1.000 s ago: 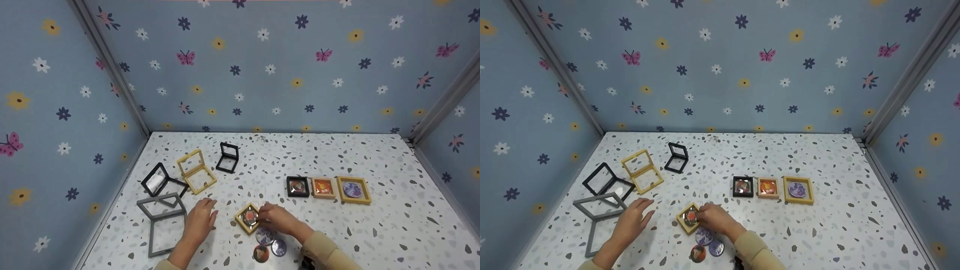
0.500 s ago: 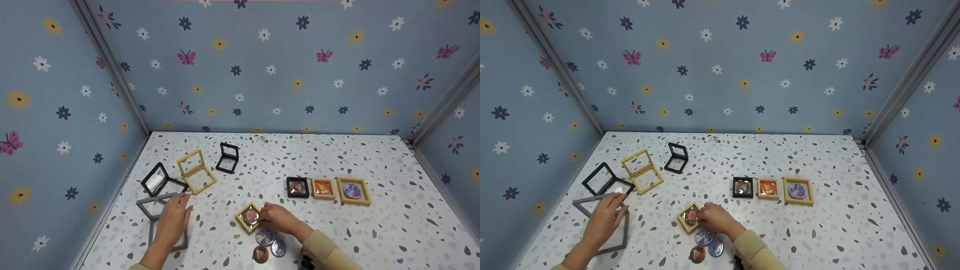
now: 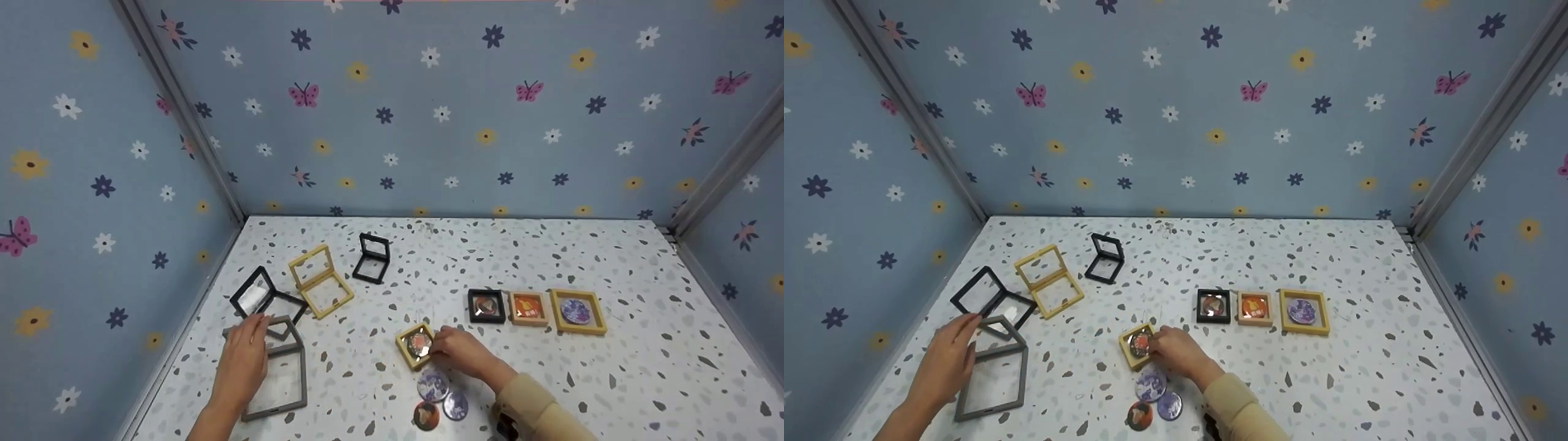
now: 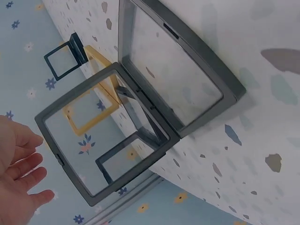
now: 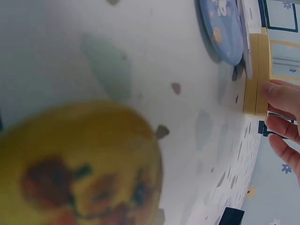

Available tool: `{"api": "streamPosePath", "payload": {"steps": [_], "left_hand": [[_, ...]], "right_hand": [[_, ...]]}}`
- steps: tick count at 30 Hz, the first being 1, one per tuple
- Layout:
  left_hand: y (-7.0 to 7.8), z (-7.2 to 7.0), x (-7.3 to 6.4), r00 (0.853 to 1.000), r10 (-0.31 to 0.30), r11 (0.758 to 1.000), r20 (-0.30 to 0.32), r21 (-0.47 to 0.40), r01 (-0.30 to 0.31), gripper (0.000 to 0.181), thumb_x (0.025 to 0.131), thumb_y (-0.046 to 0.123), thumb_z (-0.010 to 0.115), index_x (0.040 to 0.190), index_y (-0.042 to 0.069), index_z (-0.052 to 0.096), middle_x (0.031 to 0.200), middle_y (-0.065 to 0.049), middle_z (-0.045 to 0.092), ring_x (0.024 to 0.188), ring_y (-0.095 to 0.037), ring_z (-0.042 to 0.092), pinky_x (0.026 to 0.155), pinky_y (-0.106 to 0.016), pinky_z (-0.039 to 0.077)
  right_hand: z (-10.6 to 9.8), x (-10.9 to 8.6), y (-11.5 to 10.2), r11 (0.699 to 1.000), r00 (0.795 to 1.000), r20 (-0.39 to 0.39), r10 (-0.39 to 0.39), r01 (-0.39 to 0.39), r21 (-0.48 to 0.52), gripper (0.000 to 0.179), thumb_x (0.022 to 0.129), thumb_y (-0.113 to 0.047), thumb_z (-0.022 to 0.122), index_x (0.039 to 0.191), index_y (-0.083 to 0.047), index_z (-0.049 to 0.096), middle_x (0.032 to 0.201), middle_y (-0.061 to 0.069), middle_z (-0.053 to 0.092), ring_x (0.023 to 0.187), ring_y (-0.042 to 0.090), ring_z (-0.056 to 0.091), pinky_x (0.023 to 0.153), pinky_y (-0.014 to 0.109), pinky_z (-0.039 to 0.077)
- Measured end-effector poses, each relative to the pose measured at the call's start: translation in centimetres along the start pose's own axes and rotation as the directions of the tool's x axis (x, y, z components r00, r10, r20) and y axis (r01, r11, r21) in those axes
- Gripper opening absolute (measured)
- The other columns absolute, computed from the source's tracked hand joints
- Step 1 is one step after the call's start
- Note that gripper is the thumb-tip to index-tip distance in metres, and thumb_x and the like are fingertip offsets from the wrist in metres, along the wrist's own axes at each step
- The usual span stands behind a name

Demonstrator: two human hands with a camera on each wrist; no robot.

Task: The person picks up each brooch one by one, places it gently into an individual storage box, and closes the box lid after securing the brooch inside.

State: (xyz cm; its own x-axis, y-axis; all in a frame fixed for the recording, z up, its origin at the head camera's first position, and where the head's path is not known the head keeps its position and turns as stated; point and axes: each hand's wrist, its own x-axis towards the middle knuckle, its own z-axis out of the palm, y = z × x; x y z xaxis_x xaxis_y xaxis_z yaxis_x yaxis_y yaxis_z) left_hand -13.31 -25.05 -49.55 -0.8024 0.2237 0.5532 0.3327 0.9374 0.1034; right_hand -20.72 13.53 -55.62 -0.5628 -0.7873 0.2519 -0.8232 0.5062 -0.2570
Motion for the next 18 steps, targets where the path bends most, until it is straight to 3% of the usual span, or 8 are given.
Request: {"api": "streamPosePath", "payload": {"steps": [5,10,18], "left_hand": [[-1.1,-0.7,-0.4,0.997,-0.062,0.998,0.048,0.031,0.061,0.052,0.062,-0.023,0.060,0.111,-0.013,0.049,0.114,-0.025,0.045,0.107,-0.039,0.042,0.089,-0.055,0.032],[-1.9,-0.9,-0.6,0.990,-0.120,0.992,0.080,0.045,0.117,0.050,0.066,-0.024,0.057,0.114,-0.013,0.048,0.116,-0.026,0.044,0.109,-0.041,0.040,0.091,-0.056,0.030],[-2.8,-1.0,-0.6,0.976,-0.174,0.985,0.132,0.032,0.171,0.045,0.070,-0.021,0.056,0.114,-0.014,0.048,0.117,-0.026,0.046,0.110,-0.041,0.040,0.091,-0.056,0.029]], "right_hand": [[0.0,-0.3,0.6,0.999,0.999,-0.027,0.031,-0.032,-0.044,0.008,0.073,-0.011,0.070,0.080,-0.013,0.070,0.074,-0.004,0.061,0.069,0.010,0.052,0.062,0.021,0.044],[-0.3,-0.5,1.0,0.994,0.995,-0.020,0.097,-0.098,-0.054,0.008,0.075,-0.011,0.069,0.083,-0.013,0.071,0.077,-0.003,0.062,0.072,0.011,0.054,0.065,0.023,0.045],[-0.7,-0.6,1.8,0.992,0.993,-0.008,0.117,-0.118,-0.049,0.009,0.076,-0.010,0.067,0.084,-0.011,0.070,0.077,-0.002,0.062,0.070,0.010,0.053,0.063,0.021,0.044]]}}
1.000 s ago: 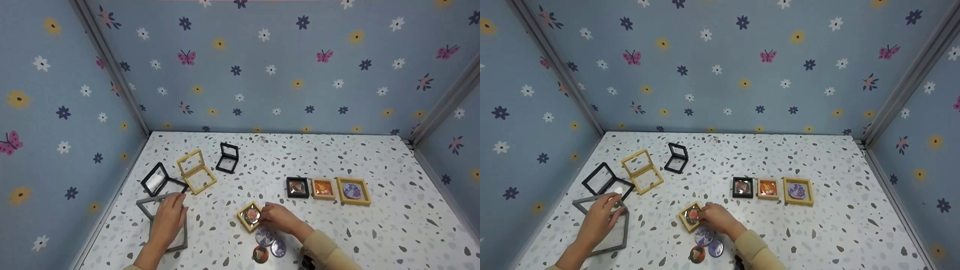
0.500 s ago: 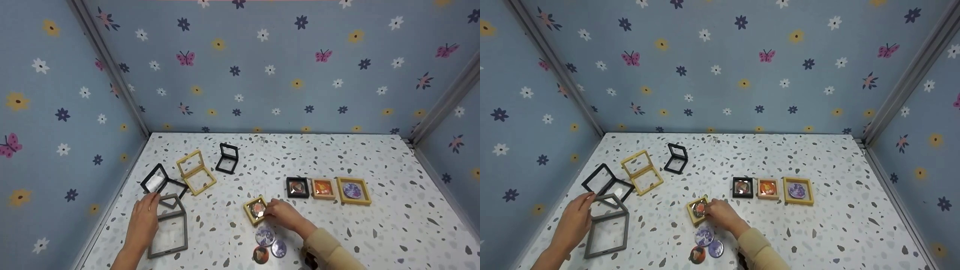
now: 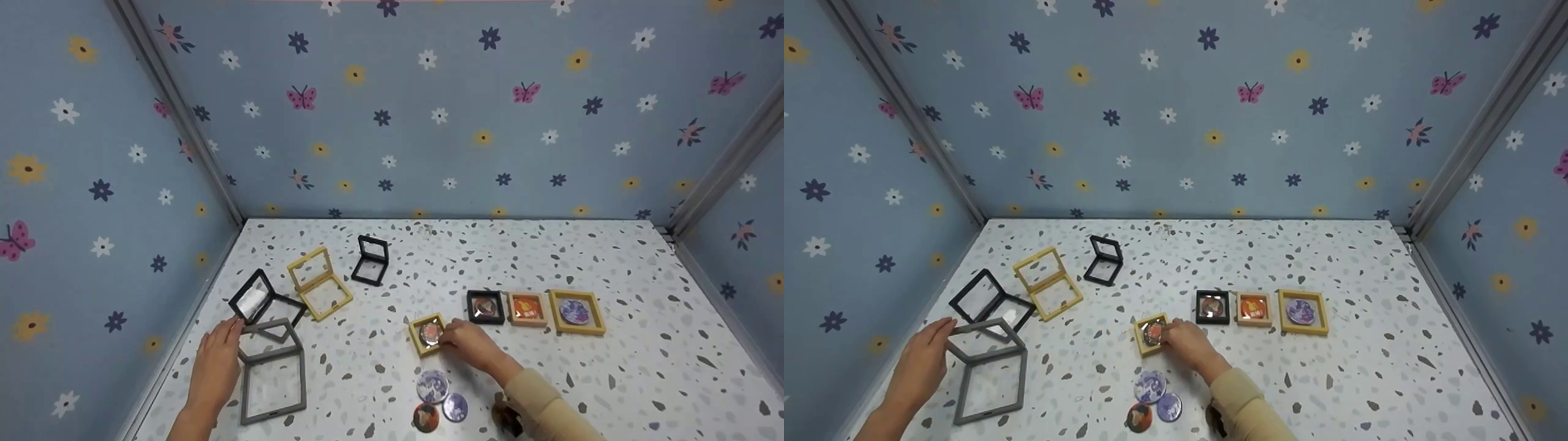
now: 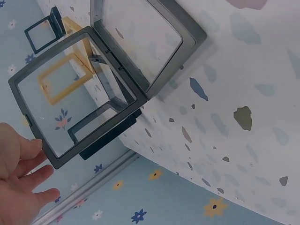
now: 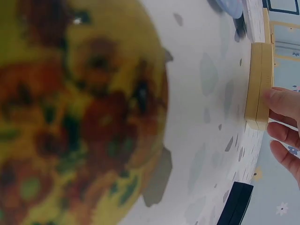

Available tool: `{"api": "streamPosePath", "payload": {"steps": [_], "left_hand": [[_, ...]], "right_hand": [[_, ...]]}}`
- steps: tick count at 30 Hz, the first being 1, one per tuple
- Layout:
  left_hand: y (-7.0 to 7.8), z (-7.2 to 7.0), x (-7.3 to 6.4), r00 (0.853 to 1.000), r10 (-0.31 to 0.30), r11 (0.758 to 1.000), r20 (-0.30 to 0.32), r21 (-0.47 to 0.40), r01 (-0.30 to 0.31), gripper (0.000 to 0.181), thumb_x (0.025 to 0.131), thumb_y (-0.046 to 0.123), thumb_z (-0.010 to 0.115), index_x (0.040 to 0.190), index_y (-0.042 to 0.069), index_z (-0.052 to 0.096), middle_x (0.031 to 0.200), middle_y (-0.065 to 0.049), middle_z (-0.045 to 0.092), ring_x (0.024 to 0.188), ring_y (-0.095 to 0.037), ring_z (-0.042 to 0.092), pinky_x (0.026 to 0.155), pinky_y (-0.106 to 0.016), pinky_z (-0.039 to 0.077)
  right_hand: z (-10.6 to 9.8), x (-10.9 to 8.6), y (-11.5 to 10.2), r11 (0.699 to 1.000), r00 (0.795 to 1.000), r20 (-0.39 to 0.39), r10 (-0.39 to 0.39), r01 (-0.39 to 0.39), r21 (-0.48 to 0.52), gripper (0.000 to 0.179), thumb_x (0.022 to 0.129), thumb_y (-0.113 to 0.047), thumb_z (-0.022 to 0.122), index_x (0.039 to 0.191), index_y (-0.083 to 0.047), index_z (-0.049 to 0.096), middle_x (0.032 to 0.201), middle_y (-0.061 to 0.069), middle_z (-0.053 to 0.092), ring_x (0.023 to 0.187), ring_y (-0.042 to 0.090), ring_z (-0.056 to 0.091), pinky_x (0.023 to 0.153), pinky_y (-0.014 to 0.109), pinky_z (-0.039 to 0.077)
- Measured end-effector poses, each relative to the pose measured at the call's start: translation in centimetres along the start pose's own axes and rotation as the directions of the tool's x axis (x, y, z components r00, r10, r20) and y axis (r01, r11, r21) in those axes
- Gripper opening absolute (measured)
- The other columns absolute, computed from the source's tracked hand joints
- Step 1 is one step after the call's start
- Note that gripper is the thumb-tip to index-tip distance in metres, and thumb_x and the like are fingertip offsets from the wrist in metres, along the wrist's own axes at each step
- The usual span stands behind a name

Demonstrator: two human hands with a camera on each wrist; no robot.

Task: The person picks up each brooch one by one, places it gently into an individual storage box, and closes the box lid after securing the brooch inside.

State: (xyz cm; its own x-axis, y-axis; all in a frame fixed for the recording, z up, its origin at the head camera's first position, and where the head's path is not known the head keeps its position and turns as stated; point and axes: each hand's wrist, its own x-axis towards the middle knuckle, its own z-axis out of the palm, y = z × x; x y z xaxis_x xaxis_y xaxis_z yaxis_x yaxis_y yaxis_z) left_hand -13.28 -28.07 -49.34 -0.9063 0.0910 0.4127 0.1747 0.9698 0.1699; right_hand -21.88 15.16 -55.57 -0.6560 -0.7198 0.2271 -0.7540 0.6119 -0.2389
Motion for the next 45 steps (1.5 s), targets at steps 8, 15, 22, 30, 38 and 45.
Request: {"api": "streamPosePath", "payload": {"steps": [8,15,22,30,38,45], "left_hand": [[-0.5,0.2,0.0,1.000,-0.009,1.000,0.024,-0.018,0.009,0.036,0.077,-0.011,0.057,0.113,-0.011,0.051,0.112,-0.025,0.050,0.105,-0.040,0.045,0.091,-0.055,0.031],[-0.9,0.2,0.2,0.999,-0.041,0.996,0.031,-0.073,0.043,0.033,0.079,-0.010,0.056,0.112,-0.008,0.054,0.106,-0.022,0.053,0.099,-0.038,0.049,0.084,-0.048,0.041],[-1.0,0.2,0.1,0.999,-0.046,0.992,-0.016,-0.122,0.044,0.031,0.076,-0.016,0.056,0.106,-0.008,0.059,0.096,-0.018,0.058,0.088,-0.035,0.056,0.068,-0.042,0.049],[-1.1,0.1,0.1,0.999,0.004,0.993,-0.045,-0.116,-0.009,0.038,0.069,-0.023,0.056,0.103,-0.007,0.061,0.090,-0.018,0.059,0.082,-0.035,0.057,0.062,-0.040,0.049],[-0.1,-0.3,0.0,0.999,-0.035,0.989,0.002,-0.144,0.035,0.033,0.074,-0.018,0.056,0.105,-0.008,0.059,0.091,-0.018,0.059,0.082,-0.034,0.058,0.064,-0.040,0.049],[0.9,0.0,-0.1,0.999,-0.042,0.988,-0.018,-0.153,0.039,0.026,0.076,-0.014,0.058,0.101,-0.009,0.060,0.087,-0.017,0.059,0.079,-0.033,0.058,0.064,-0.039,0.049]], "right_hand": [[-0.1,0.1,0.4,0.999,0.999,-0.006,0.042,-0.042,-0.015,0.009,0.075,-0.008,0.067,0.083,-0.011,0.071,0.076,-0.002,0.062,0.070,0.010,0.053,0.064,0.023,0.045],[0.0,0.2,0.7,0.997,0.995,-0.051,0.081,-0.082,-0.016,0.009,0.074,-0.007,0.068,0.081,-0.012,0.071,0.076,-0.003,0.062,0.069,0.011,0.053,0.064,0.024,0.046],[0.4,0.1,1.1,0.996,0.992,-0.094,0.080,-0.082,-0.021,0.008,0.074,-0.006,0.069,0.079,-0.012,0.071,0.075,-0.003,0.062,0.070,0.012,0.054,0.063,0.026,0.046],[0.3,0.3,1.2,0.994,0.992,-0.085,0.098,-0.101,-0.036,0.007,0.074,-0.007,0.070,0.078,-0.012,0.071,0.076,-0.002,0.063,0.072,0.014,0.056,0.066,0.027,0.047],[0.2,0.5,1.4,0.991,0.988,-0.090,0.123,-0.126,-0.033,0.008,0.073,-0.006,0.070,0.079,-0.011,0.071,0.077,-0.001,0.064,0.072,0.014,0.057,0.067,0.028,0.048],[0.2,0.6,1.3,0.985,0.983,-0.070,0.169,-0.170,-0.013,0.008,0.073,-0.006,0.070,0.079,-0.011,0.070,0.077,-0.001,0.062,0.072,0.013,0.056,0.065,0.028,0.047]]}}
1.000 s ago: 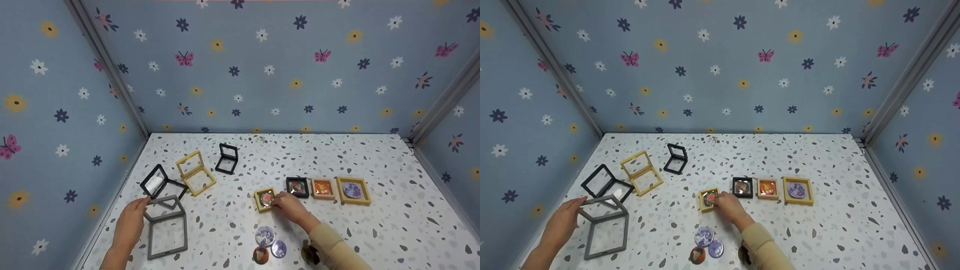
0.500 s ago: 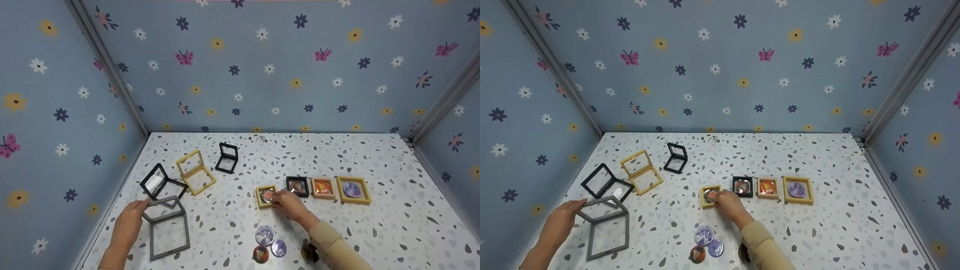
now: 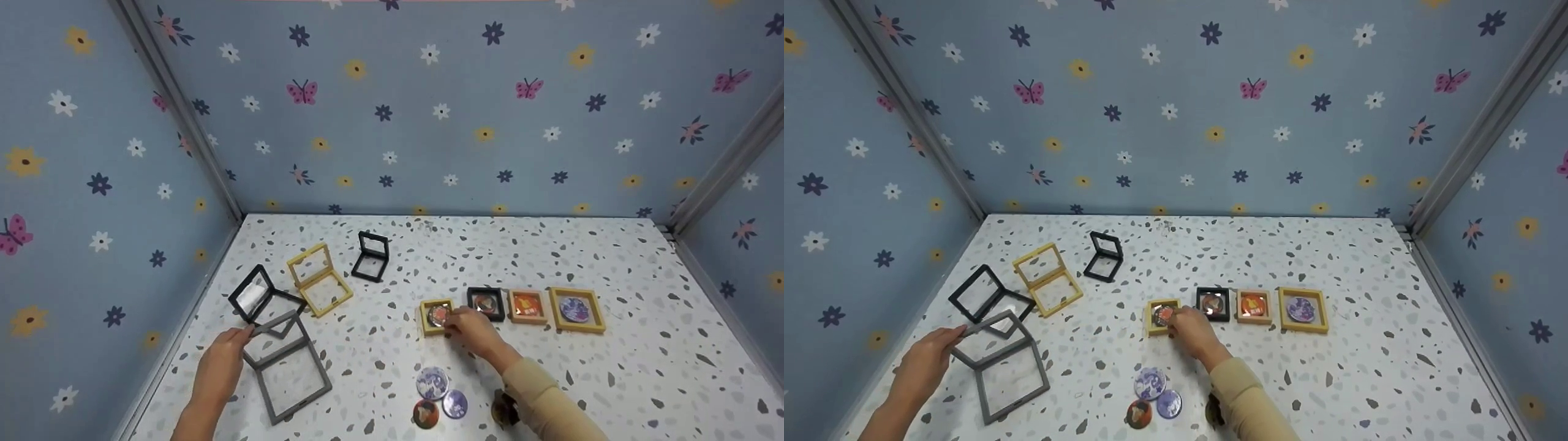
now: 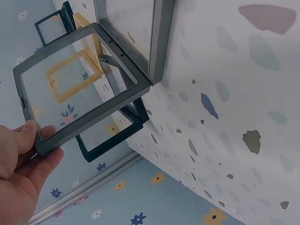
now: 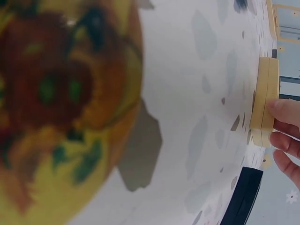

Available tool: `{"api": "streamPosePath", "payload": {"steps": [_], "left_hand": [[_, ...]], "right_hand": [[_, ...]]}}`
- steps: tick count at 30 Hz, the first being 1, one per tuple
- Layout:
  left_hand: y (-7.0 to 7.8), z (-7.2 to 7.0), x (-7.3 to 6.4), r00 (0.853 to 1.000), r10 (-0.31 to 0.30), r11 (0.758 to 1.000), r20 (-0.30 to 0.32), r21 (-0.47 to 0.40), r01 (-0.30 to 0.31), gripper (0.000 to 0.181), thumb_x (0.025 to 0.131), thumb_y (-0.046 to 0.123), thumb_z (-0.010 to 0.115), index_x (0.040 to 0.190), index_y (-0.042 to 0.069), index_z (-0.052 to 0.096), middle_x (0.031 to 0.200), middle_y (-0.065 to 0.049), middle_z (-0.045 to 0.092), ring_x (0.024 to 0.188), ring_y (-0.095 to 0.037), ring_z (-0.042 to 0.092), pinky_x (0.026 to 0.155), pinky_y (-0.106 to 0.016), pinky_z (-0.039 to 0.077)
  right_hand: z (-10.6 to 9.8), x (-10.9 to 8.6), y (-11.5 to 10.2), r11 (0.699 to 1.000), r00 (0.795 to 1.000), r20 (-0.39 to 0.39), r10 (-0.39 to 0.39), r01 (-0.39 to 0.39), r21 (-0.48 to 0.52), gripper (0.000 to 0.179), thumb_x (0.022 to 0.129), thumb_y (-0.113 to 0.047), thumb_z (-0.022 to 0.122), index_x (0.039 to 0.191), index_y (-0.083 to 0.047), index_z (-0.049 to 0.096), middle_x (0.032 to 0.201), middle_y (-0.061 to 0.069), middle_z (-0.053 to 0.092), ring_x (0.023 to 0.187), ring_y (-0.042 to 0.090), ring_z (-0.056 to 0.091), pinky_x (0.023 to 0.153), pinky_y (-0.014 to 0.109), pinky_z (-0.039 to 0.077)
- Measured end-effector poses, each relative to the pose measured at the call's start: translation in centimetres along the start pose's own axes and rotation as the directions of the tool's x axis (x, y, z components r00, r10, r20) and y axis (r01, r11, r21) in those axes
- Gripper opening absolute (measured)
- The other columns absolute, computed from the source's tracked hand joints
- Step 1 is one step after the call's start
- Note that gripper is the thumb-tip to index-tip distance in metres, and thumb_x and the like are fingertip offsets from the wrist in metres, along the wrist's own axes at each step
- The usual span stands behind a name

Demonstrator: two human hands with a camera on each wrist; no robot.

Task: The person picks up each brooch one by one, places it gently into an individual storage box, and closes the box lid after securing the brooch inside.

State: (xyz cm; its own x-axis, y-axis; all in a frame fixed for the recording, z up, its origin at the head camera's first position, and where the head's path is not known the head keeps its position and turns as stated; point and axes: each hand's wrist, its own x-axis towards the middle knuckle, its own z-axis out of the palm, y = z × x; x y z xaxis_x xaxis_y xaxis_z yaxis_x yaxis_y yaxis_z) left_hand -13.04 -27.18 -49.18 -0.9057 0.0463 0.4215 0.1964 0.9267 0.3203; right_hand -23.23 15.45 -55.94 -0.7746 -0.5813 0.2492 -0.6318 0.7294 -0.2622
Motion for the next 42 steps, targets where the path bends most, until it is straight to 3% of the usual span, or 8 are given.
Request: {"api": "streamPosePath", "payload": {"steps": [12,18,30,38,42], "left_hand": [[1.7,1.1,0.0,0.998,-0.022,0.999,-0.057,-0.051,0.019,0.020,0.077,-0.006,0.062,0.097,-0.008,0.062,0.085,-0.016,0.062,0.078,-0.030,0.060,0.064,-0.039,0.050],[2.6,1.6,-0.1,0.998,-0.053,0.996,-0.044,-0.069,0.050,0.021,0.078,-0.003,0.062,0.099,-0.008,0.062,0.086,-0.016,0.062,0.080,-0.030,0.060,0.066,-0.040,0.049],[4.4,2.9,0.0,0.993,-0.052,0.994,-0.102,-0.099,0.042,0.020,0.079,0.000,0.062,0.098,-0.007,0.063,0.084,-0.015,0.060,0.077,-0.029,0.059,0.064,-0.039,0.049],[5.4,3.6,0.0,0.991,-0.030,0.992,-0.132,-0.125,0.013,0.019,0.078,-0.002,0.063,0.096,-0.008,0.064,0.082,-0.014,0.060,0.074,-0.027,0.059,0.061,-0.037,0.049],[5.9,3.9,0.1,0.989,-0.022,0.990,-0.149,-0.141,0.000,0.020,0.078,-0.002,0.063,0.096,-0.008,0.063,0.082,-0.015,0.060,0.074,-0.029,0.059,0.061,-0.039,0.049]], "right_hand": [[0.1,-0.1,0.1,0.999,0.999,-0.033,0.040,-0.039,0.015,0.007,0.074,-0.008,0.070,0.080,-0.011,0.070,0.080,-0.001,0.061,0.076,0.014,0.056,0.065,0.028,0.048],[0.3,0.1,0.2,0.999,0.998,-0.031,0.050,-0.049,0.021,0.006,0.074,-0.011,0.070,0.080,-0.010,0.069,0.078,-0.001,0.061,0.074,0.014,0.056,0.065,0.028,0.047],[0.4,0.4,0.5,0.995,0.994,-0.052,0.100,-0.099,0.018,0.006,0.072,-0.009,0.072,0.078,-0.010,0.069,0.077,-0.001,0.060,0.073,0.014,0.055,0.066,0.028,0.047],[0.5,0.3,1.1,1.000,0.991,-0.132,0.018,-0.018,0.000,0.006,0.072,-0.004,0.070,0.074,-0.010,0.068,0.073,0.000,0.060,0.070,0.014,0.056,0.063,0.027,0.048],[0.5,0.4,1.2,1.000,0.991,-0.129,0.018,-0.019,-0.009,0.007,0.072,-0.004,0.070,0.075,-0.010,0.068,0.074,0.000,0.060,0.070,0.014,0.057,0.064,0.028,0.048]]}}
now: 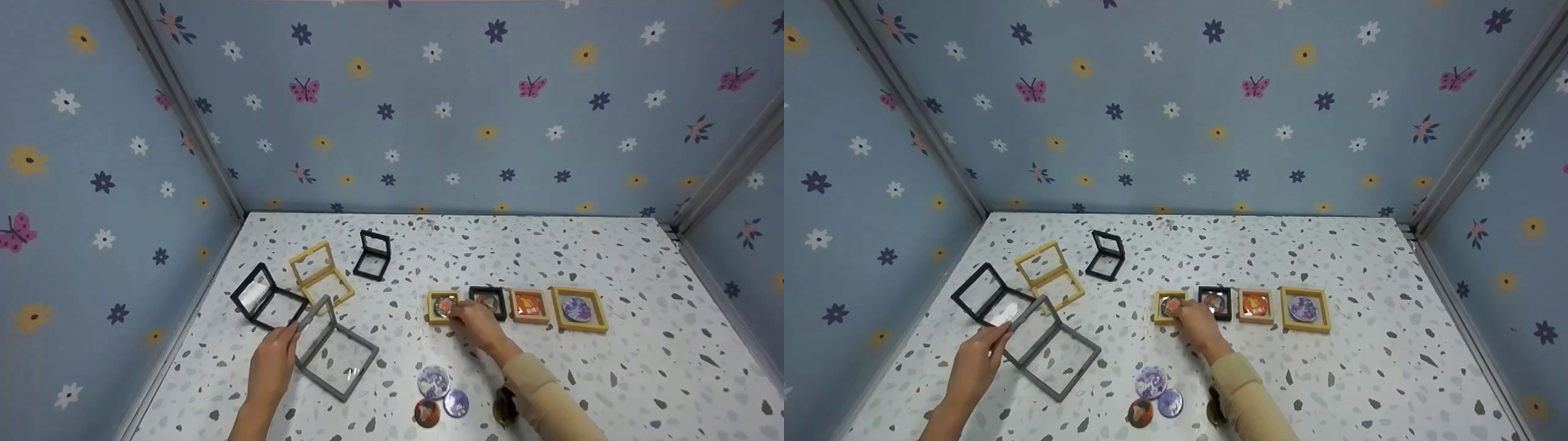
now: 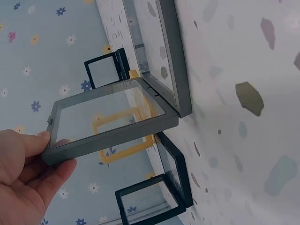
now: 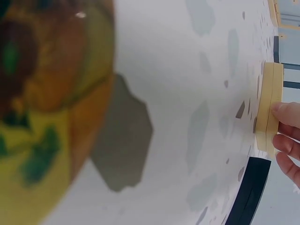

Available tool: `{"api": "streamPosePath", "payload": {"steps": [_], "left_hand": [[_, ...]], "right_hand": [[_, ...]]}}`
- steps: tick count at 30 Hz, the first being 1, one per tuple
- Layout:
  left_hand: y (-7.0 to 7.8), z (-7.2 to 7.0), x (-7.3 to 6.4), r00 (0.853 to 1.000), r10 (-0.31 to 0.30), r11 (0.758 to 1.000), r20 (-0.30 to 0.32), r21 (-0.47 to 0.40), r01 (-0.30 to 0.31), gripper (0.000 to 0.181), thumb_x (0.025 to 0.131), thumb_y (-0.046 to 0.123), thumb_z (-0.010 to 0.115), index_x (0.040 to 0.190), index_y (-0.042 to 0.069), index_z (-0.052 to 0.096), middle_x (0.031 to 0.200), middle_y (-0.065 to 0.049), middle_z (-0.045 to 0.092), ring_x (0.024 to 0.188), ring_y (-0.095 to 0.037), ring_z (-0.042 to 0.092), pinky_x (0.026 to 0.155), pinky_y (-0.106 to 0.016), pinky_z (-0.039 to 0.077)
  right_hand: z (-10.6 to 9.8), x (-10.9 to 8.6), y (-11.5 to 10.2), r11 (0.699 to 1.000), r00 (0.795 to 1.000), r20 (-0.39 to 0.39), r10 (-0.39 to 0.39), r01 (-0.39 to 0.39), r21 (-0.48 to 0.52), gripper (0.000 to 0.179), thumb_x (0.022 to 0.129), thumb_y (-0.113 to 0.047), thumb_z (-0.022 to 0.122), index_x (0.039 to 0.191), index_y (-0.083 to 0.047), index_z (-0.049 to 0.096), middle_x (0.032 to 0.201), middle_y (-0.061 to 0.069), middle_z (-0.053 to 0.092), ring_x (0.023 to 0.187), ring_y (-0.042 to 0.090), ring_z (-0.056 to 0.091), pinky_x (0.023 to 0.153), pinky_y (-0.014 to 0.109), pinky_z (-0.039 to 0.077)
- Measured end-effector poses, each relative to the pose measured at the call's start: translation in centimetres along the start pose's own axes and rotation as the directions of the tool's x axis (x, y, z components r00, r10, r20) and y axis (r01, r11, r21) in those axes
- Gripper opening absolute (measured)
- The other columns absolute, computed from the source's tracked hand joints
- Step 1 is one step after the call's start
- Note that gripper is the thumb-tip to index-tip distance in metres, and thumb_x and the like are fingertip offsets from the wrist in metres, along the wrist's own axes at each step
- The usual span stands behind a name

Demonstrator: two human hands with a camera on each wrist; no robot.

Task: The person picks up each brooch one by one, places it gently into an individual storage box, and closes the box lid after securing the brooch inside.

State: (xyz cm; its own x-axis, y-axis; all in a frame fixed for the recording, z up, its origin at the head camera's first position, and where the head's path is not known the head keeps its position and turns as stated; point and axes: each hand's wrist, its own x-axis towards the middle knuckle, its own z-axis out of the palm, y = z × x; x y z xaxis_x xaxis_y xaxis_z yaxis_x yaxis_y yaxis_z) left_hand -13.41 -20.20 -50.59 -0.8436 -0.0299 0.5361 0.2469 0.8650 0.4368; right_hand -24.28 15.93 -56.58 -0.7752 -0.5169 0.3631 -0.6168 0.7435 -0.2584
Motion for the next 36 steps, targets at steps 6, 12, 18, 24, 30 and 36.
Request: {"api": "streamPosePath", "payload": {"steps": [6,12,18,24,30,36], "left_hand": [[0.9,0.7,0.2,1.000,-0.011,0.999,-0.002,-0.030,0.011,0.019,0.079,-0.001,0.063,0.096,-0.008,0.064,0.081,-0.015,0.061,0.073,-0.027,0.060,0.061,-0.038,0.049],[1.9,1.5,0.6,1.000,-0.004,0.999,0.004,-0.047,0.004,0.017,0.079,-0.001,0.063,0.095,-0.007,0.064,0.082,-0.014,0.062,0.074,-0.026,0.060,0.061,-0.038,0.049],[2.7,2.1,0.9,1.000,-0.005,0.998,0.015,-0.068,0.006,0.017,0.079,0.001,0.063,0.095,-0.007,0.065,0.080,-0.011,0.062,0.072,-0.024,0.060,0.060,-0.036,0.048],[3.4,2.6,1.0,1.000,0.008,0.996,0.008,-0.088,-0.007,0.018,0.079,0.002,0.063,0.096,-0.007,0.065,0.081,-0.012,0.063,0.071,-0.023,0.060,0.058,-0.034,0.049],[3.8,3.0,1.1,1.000,0.013,0.994,0.005,-0.110,-0.012,0.018,0.080,0.002,0.063,0.095,-0.007,0.065,0.079,-0.011,0.062,0.068,-0.021,0.059,0.055,-0.032,0.048],[4.4,3.3,1.2,1.000,0.004,0.994,0.002,-0.113,-0.004,0.015,0.079,0.003,0.064,0.092,-0.005,0.066,0.075,-0.008,0.061,0.066,-0.020,0.058,0.056,-0.033,0.048]], "right_hand": [[-0.2,0.1,-0.3,0.999,0.999,0.024,0.038,-0.038,-0.010,0.009,0.071,-0.003,0.071,0.079,-0.008,0.069,0.077,0.002,0.062,0.072,0.017,0.058,0.067,0.030,0.048],[-0.1,0.1,-0.1,1.000,1.000,0.009,0.022,-0.022,-0.022,0.010,0.071,-0.002,0.070,0.079,-0.007,0.069,0.078,0.003,0.061,0.071,0.017,0.058,0.065,0.029,0.049],[0.0,0.1,0.1,0.999,0.999,0.013,0.046,-0.046,-0.022,0.010,0.071,-0.002,0.071,0.079,-0.008,0.068,0.078,0.002,0.061,0.071,0.017,0.058,0.065,0.029,0.048],[0.0,0.1,0.3,0.999,1.000,-0.011,0.028,-0.029,-0.032,0.011,0.069,-0.002,0.071,0.078,-0.008,0.069,0.077,0.002,0.062,0.071,0.017,0.058,0.065,0.030,0.048],[0.1,0.0,0.4,0.999,0.999,-0.048,0.002,-0.004,-0.045,0.011,0.068,-0.002,0.072,0.076,-0.009,0.068,0.076,0.002,0.062,0.069,0.017,0.058,0.065,0.030,0.048],[0.2,-0.1,0.2,0.999,0.998,-0.065,0.020,-0.023,-0.048,0.011,0.069,-0.004,0.072,0.078,-0.009,0.068,0.077,0.002,0.063,0.069,0.017,0.059,0.066,0.031,0.048]]}}
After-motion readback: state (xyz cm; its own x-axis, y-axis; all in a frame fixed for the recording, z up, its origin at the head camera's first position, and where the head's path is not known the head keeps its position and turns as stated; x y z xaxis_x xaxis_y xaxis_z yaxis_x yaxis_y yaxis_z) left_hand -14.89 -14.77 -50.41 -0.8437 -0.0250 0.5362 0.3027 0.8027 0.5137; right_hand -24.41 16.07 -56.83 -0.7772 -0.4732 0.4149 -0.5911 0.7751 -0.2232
